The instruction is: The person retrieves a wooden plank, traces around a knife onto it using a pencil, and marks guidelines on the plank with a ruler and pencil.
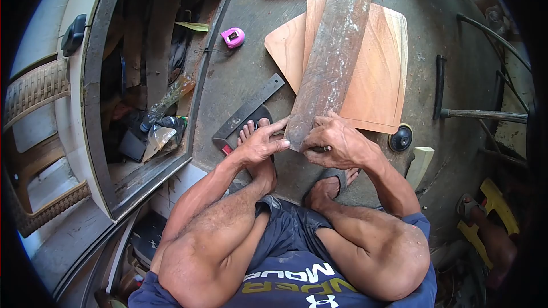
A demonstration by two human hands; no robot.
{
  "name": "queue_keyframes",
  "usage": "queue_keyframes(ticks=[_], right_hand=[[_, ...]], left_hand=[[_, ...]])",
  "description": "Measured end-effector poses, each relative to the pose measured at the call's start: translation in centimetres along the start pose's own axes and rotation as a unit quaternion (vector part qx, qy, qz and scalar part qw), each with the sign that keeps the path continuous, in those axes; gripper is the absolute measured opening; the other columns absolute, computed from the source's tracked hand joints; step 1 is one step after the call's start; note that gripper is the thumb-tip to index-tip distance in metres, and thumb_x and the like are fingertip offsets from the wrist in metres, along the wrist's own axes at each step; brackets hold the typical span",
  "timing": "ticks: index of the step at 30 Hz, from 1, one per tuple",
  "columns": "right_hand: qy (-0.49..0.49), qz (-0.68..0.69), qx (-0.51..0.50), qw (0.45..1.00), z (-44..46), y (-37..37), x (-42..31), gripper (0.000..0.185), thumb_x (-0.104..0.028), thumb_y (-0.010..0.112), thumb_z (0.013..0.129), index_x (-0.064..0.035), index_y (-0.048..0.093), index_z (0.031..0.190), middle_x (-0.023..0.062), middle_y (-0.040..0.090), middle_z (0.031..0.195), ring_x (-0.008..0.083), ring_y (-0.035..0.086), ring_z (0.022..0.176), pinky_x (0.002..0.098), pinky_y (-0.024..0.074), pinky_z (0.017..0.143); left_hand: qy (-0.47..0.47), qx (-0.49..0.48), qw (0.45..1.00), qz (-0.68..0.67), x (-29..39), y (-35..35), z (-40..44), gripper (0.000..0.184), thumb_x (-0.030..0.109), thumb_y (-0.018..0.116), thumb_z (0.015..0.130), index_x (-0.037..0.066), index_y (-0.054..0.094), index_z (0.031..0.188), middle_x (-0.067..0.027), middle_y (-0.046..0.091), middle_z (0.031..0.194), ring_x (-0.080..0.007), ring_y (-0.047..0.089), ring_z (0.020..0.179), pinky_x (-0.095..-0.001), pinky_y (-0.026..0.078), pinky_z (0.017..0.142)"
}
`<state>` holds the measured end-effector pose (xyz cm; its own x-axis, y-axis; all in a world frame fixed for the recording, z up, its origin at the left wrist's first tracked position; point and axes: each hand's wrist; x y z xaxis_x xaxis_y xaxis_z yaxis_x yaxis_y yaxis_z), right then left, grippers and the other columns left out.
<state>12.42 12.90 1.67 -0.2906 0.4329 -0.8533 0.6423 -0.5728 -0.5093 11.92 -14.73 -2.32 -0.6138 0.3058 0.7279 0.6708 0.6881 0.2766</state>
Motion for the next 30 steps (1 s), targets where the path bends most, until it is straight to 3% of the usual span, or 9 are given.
queue_keyframes(ticks=[13, 18, 20, 22, 23, 25, 26, 28, 30], right_hand=[[-0.005, 0.007, -0.036, 0.999, 0.1, -0.7, 0.1, 0.021, -0.024, 0.073, 0.084, -0.0093, 0.082, 0.096, 0.0125, 0.073, 0.081, 0.0319, 0.065, 0.094, 0.0446, 0.0469, 0.091], [-0.004, -0.015, -0.055, 0.998, 0.0, -1.2, -0.2, 0.019, -0.023, 0.072, 0.084, -0.0085, 0.082, 0.094, 0.0142, 0.073, 0.081, 0.0316, 0.065, 0.092, 0.0448, 0.0477, 0.089], [-0.010, -0.027, -0.058, 0.998, -0.1, -1.6, -0.1, 0.019, -0.022, 0.072, 0.084, -0.0077, 0.081, 0.093, 0.0151, 0.074, 0.082, 0.0315, 0.065, 0.089, 0.0456, 0.0491, 0.087], [0.023, 0.107, 0.007, 0.994, -0.4, -2.2, 0.3, 0.020, -0.018, 0.072, 0.088, -0.0041, 0.081, 0.099, 0.0165, 0.075, 0.089, 0.0287, 0.068, 0.086, 0.0427, 0.0530, 0.081], [0.023, 0.105, 0.008, 0.994, -0.8, -2.2, 0.5, 0.020, -0.018, 0.072, 0.088, -0.0041, 0.081, 0.099, 0.0165, 0.075, 0.089, 0.0287, 0.068, 0.086, 0.0427, 0.0530, 0.081], [0.038, 0.218, 0.236, 0.946, -2.6, -1.8, 0.8, 0.022, -0.016, 0.070, 0.094, -0.0011, 0.080, 0.107, 0.0153, 0.077, 0.096, 0.0232, 0.071, 0.088, 0.0371, 0.0552, 0.077], [0.106, 0.257, 0.242, 0.930, -3.9, -2.6, 0.3, 0.026, -0.015, 0.067, 0.100, 0.0016, 0.077, 0.118, 0.0121, 0.077, 0.105, 0.0190, 0.070, 0.094, 0.0322, 0.0545, 0.081], [0.112, 0.340, 0.397, 0.845, -5.8, -0.6, 1.1, 0.027, -0.013, 0.065, 0.101, 0.0037, 0.074, 0.121, 0.0110, 0.077, 0.111, 0.0155, 0.068, 0.094, 0.0305, 0.0540, 0.081], [0.163, 0.345, 0.459, 0.802, -8.2, 0.0, 1.8, 0.029, -0.009, 0.064, 0.102, 0.0054, 0.071, 0.126, 0.0114, 0.076, 0.114, 0.0125, 0.067, 0.093, 0.0277, 0.0532, 0.082]], left_hand=[[0.011, -0.007, 1.000, -0.007, -0.6, -0.1, 0.2, 0.078, 0.026, 0.067, 0.106, 0.001, 0.025, 0.167, -0.0176, 0.049, 0.159, -0.0292, 0.049, 0.147, -0.0353, 0.042, 0.115], [-0.018, -0.006, 1.000, -0.004, 0.5, 0.0, 0.0, 0.080, 0.026, 0.068, 0.106, 0.000, 0.024, 0.168, -0.0178, 0.048, 0.159, -0.0287, 0.048, 0.147, -0.0355, 0.041, 0.117], [0.013, 0.005, 1.000, 0.019, -0.3, 0.0, 0.2, 0.083, 0.031, 0.070, 0.105, -0.001, 0.025, 0.167, -0.0177, 0.050, 0.158, -0.0258, 0.051, 0.142, -0.0353, 0.043, 0.114], [0.044, 0.015, 0.998, 0.041, -1.2, -0.1, 0.5, 0.087, 0.036, 0.072, 0.104, -0.002, 0.026, 0.167, -0.0177, 0.051, 0.156, -0.0230, 0.054, 0.136, -0.0352, 0.044, 0.111], [0.067, 0.026, 0.996, 0.058, -1.2, 0.0, 0.6, 0.089, 0.036, 0.074, 0.101, -0.001, 0.025, 0.167, -0.0187, 0.052, 0.155, -0.0250, 0.056, 0.135, -0.0367, 0.043, 0.113], [0.089, 0.034, 0.993, 0.075, -1.2, 0.4, 0.4, 0.092, 0.035, 0.076, 0.099, 0.001, 0.025, 0.168, -0.0197, 0.052, 0.154, -0.0270, 0.058, 0.133, -0.0382, 0.043, 0.115], [0.064, 0.068, 0.987, 0.131, -0.3, 1.0, 0.2, 0.098, 0.037, 0.079, 0.095, 0.004, 0.024, 0.169, -0.0214, 0.048, 0.155, -0.0321, 0.055, 0.137, -0.0416, 0.040, 0.118], [0.041, 0.092, 0.977, 0.190, -0.1, 1.9, 0.3, 0.103, 0.039, 0.083, 0.092, 0.007, 0.024, 0.169, -0.0232, 0.045, 0.157, -0.0371, 0.051, 0.140, -0.0450, 0.037, 0.121], [0.226, 0.191, 0.850, 0.435, -0.5, 2.8, 0.9, 0.110, 0.043, 0.088, 0.084, 0.013, 0.025, 0.170, -0.0258, 0.034, 0.160, -0.0457, 0.040, 0.146, -0.0545, 0.032, 0.122]])
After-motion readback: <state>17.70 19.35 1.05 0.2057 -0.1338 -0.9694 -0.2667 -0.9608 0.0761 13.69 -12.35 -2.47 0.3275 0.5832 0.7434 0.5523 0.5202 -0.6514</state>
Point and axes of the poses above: each hand's wrist, its own z-axis towards the middle knuckle, its own y-axis out of the palm, x = y × z
